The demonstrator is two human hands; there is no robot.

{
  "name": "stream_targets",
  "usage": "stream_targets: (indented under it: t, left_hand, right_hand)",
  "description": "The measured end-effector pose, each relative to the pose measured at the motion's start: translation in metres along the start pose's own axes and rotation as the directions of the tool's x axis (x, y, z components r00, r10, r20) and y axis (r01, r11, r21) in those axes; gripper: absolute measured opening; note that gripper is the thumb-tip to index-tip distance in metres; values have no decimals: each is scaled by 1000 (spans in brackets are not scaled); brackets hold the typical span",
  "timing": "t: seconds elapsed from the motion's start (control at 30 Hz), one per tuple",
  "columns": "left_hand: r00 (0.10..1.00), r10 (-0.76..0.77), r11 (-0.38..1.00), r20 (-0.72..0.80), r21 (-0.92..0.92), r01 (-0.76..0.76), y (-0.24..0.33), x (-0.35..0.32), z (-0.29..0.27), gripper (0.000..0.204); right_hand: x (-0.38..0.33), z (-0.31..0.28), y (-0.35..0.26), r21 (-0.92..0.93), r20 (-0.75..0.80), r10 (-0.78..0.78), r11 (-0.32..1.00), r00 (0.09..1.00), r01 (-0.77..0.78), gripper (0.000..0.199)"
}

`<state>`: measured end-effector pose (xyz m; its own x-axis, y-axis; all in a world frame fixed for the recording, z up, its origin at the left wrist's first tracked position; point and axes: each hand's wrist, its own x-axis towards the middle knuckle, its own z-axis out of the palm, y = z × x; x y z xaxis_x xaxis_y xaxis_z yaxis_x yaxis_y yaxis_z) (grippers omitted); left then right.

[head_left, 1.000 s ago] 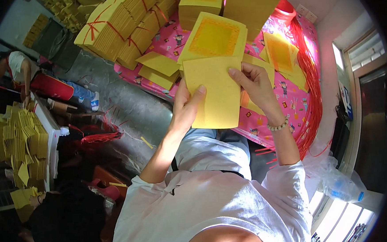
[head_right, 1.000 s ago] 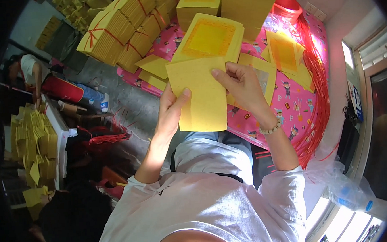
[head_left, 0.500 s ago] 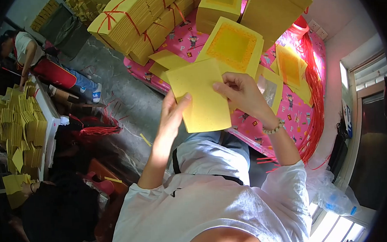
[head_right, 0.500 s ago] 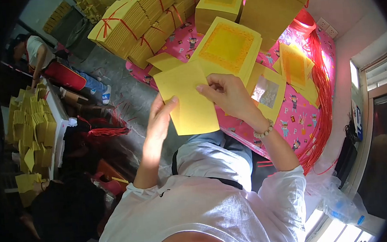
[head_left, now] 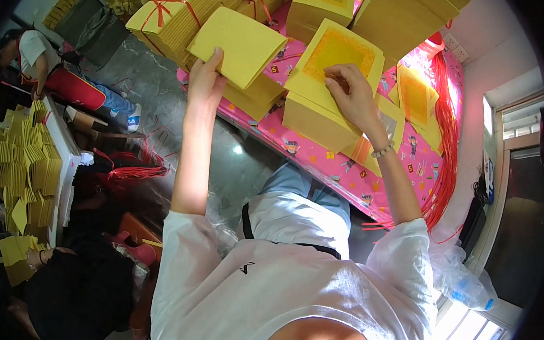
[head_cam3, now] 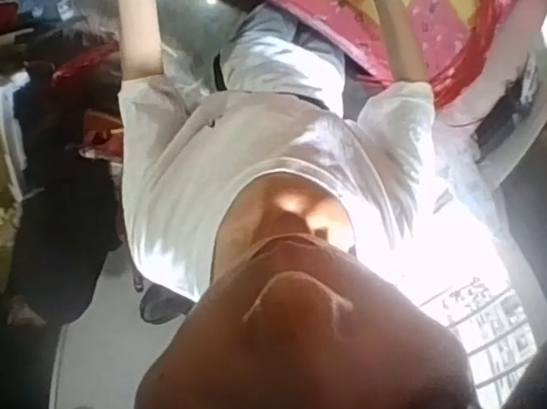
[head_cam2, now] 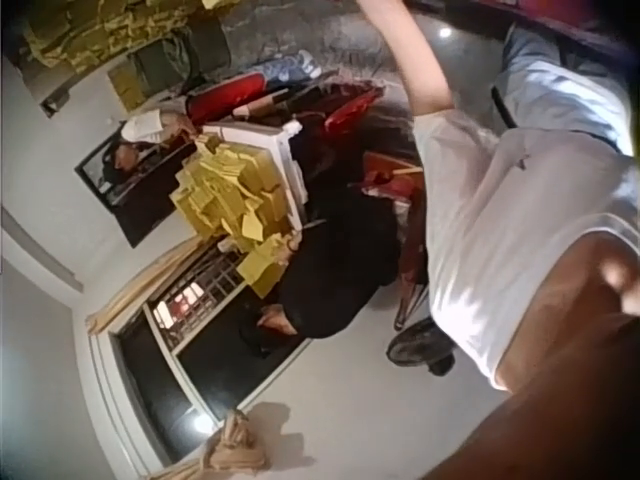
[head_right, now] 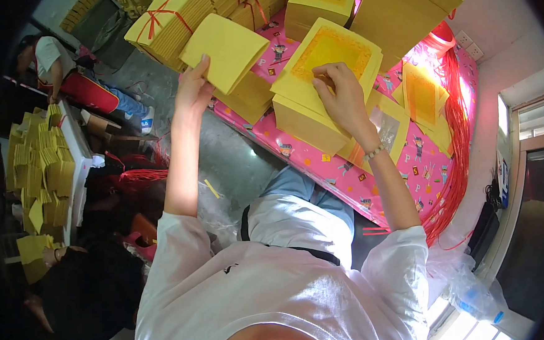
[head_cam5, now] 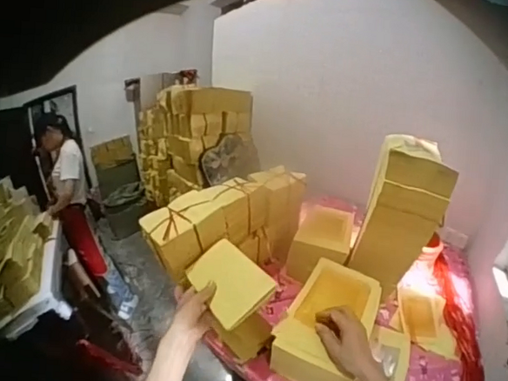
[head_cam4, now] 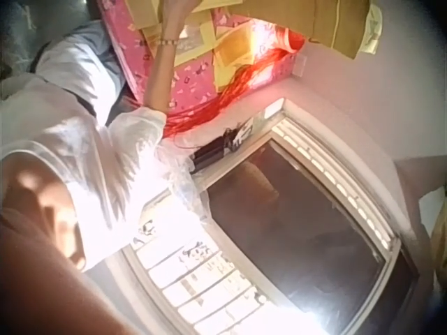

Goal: Sorting and inspecting stacks of yellow joss paper.

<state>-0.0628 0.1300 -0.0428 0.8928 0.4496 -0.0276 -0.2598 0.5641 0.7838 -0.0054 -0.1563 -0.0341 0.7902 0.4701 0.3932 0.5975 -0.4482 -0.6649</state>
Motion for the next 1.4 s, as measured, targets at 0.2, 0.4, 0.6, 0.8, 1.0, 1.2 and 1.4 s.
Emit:
stream_targets:
  t: [0.2,0.4,0.6,0.8,1.0,1.2,1.4]
  left_hand:
    - [985,-94,992,-144,71,105,-61,20,-30,32]
    - [962,-132,959,-239,214,184,-105,8,-68,35]
    - [968,-123,967,-218,194,166,-120,2,-84,30]
    - [972,-57,931,-229,338,134,-124,2,-90,29]
    - [968,-36,944,-247,309,114,-121,-1,-86,31]
    - [961,-70,949,-268,280,147,-119,-1,-83,32]
    - [964,19,928,-265,364,81,-128,6,-90,32]
  right_hand:
    - [-6,8,3,-30,-43,-57,998,997,56,15]
    - [-8,6,-6,-3,-18,16,1000,1000,-16,14]
    - [-8,7,-8,-8,-24,9,1000,1000,-9,13]
    - [-8,8,-7,-10,-30,4,1000,1000,-4,14]
    - [-8,8,-6,4,-34,-4,1000,999,4,14]
    - [-9,10,0,6,-52,-32,999,998,32,13]
    - [-8,9,-2,-5,-47,-23,1000,999,22,13]
